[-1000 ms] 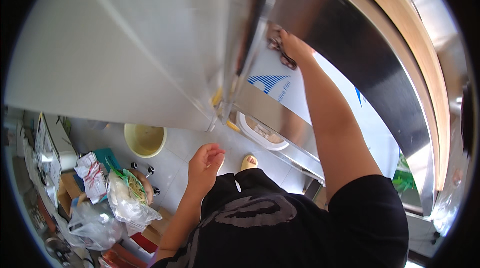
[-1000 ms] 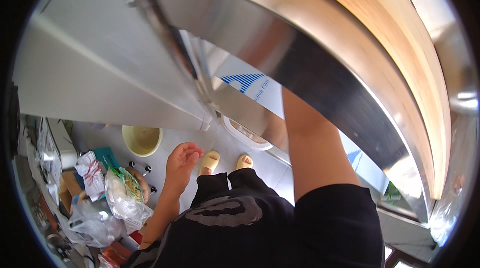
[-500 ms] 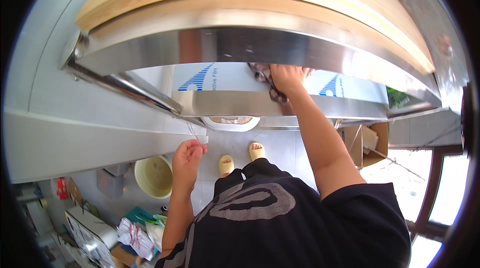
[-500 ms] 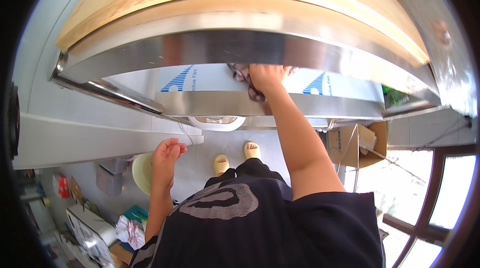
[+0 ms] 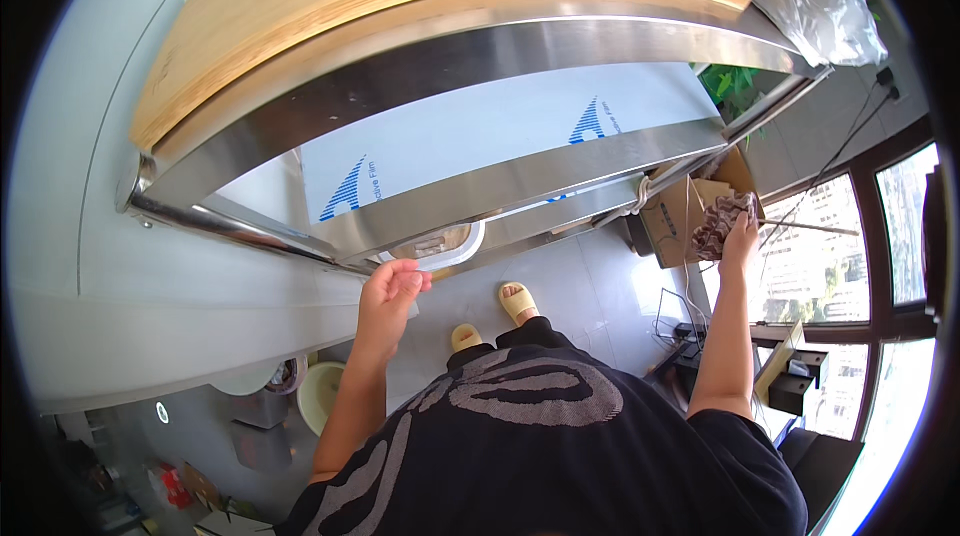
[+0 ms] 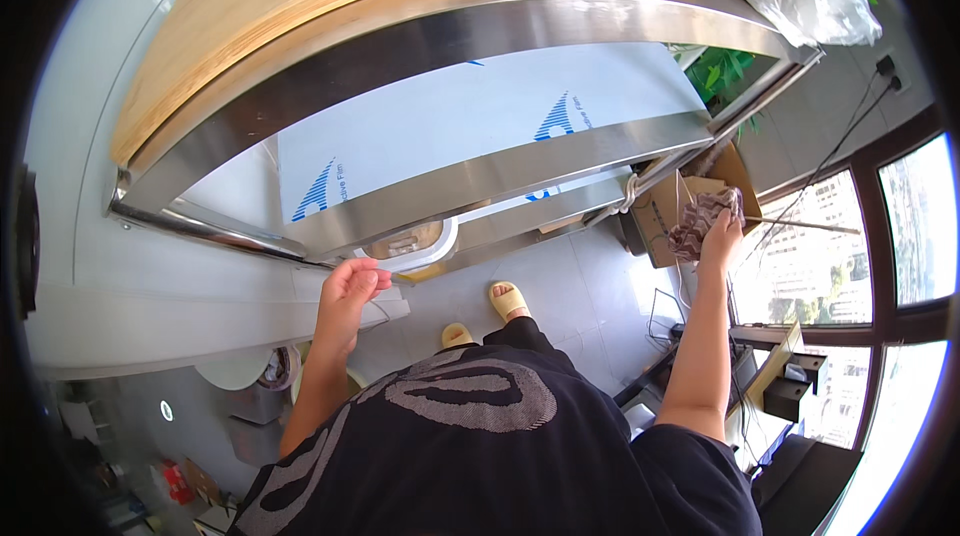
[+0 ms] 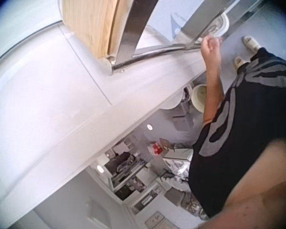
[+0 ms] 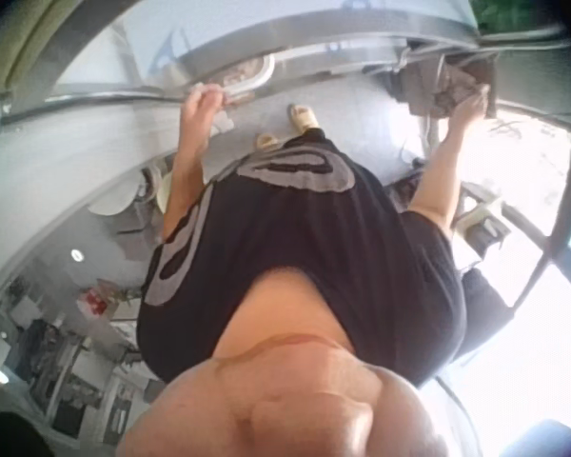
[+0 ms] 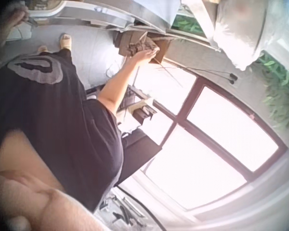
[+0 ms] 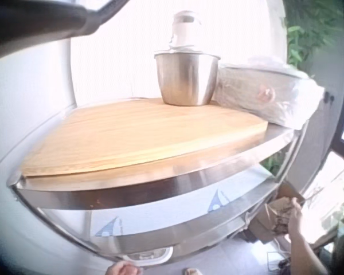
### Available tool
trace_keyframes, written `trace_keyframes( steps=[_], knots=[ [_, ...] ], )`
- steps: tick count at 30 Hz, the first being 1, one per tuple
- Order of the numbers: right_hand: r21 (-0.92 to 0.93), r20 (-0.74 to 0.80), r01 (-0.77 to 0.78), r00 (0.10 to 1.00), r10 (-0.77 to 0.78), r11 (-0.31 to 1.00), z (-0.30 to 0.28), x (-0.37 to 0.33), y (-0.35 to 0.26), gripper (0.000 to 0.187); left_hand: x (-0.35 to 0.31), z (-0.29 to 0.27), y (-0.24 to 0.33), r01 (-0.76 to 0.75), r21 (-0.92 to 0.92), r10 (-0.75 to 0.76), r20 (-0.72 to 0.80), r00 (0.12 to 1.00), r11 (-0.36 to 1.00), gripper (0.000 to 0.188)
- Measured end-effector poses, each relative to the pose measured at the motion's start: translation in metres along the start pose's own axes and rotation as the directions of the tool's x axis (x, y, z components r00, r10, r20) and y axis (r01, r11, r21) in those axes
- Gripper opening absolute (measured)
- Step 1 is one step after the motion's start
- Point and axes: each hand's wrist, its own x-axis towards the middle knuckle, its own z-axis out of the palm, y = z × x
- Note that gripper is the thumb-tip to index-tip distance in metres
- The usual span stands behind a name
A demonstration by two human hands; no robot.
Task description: The person assembles a food processor on a wooden board, then washes a cloth in a yellow basin on the floor and uses it to wipe down a metal storage shelf.
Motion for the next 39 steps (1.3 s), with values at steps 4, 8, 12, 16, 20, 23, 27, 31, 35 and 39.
trace_keyframes(
  steps=[4,8,12,16,20,23,27,31,35,39],
  knots=[
    [0.358,0.016,0.072,0.996,-0.083,0.931,-0.005,-0.055,-0.056,0.039,0.002,-0.001,-0.006,0.033,0.047,-0.032,-0.010,0.999,0.998,0.024],
    [0.254,0.020,0.768,0.604,-0.797,0.588,0.032,-0.126,-0.153,0.040,0.010,-0.001,-0.004,-0.214,0.310,0.253,-0.092,0.963,0.926,0.021],
    [0.401,0.326,0.836,0.250,-0.912,0.373,0.102,-0.185,-0.203,0.048,0.024,0.009,0.011,-0.345,0.818,0.569,0.026,0.822,0.460,0.022],
    [0.373,0.645,0.858,0.034,-0.764,0.353,0.167,-0.226,-0.217,0.050,0.026,0.007,0.004,-0.255,0.950,0.574,0.110,0.812,0.178,0.032],
    [0.359,0.783,0.843,-0.038,-0.621,0.400,0.181,-0.195,-0.247,0.050,0.022,0.003,-0.009,-0.186,0.982,0.547,0.141,0.825,0.027,0.037],
    [0.344,0.598,0.817,0.189,-0.779,0.463,0.232,-0.166,-0.232,0.047,0.027,0.008,-0.009,-0.170,0.985,0.557,0.145,0.818,-0.008,0.035],
    [0.189,0.224,0.810,0.514,-0.828,0.555,0.252,-0.099,-0.237,0.042,0.025,0.006,-0.003,-0.097,0.994,0.543,0.059,0.838,0.042,0.028],
    [0.038,0.499,0.651,0.645,-0.579,0.758,0.187,-0.002,-0.228,0.047,0.035,0.013,0.006,-0.095,0.994,0.542,0.049,0.839,0.057,0.021],
    [-0.256,0.466,0.457,0.830,-0.306,0.852,0.182,0.057,-0.172,0.054,0.040,0.021,0.018,-0.016,0.991,0.486,-0.052,0.872,0.134,0.016],
    [-0.427,0.384,0.431,0.882,-0.273,0.795,0.163,0.082,-0.112,0.052,0.049,0.026,0.032,0.149,0.955,0.386,-0.243,0.890,0.257,0.019]
  ],
)
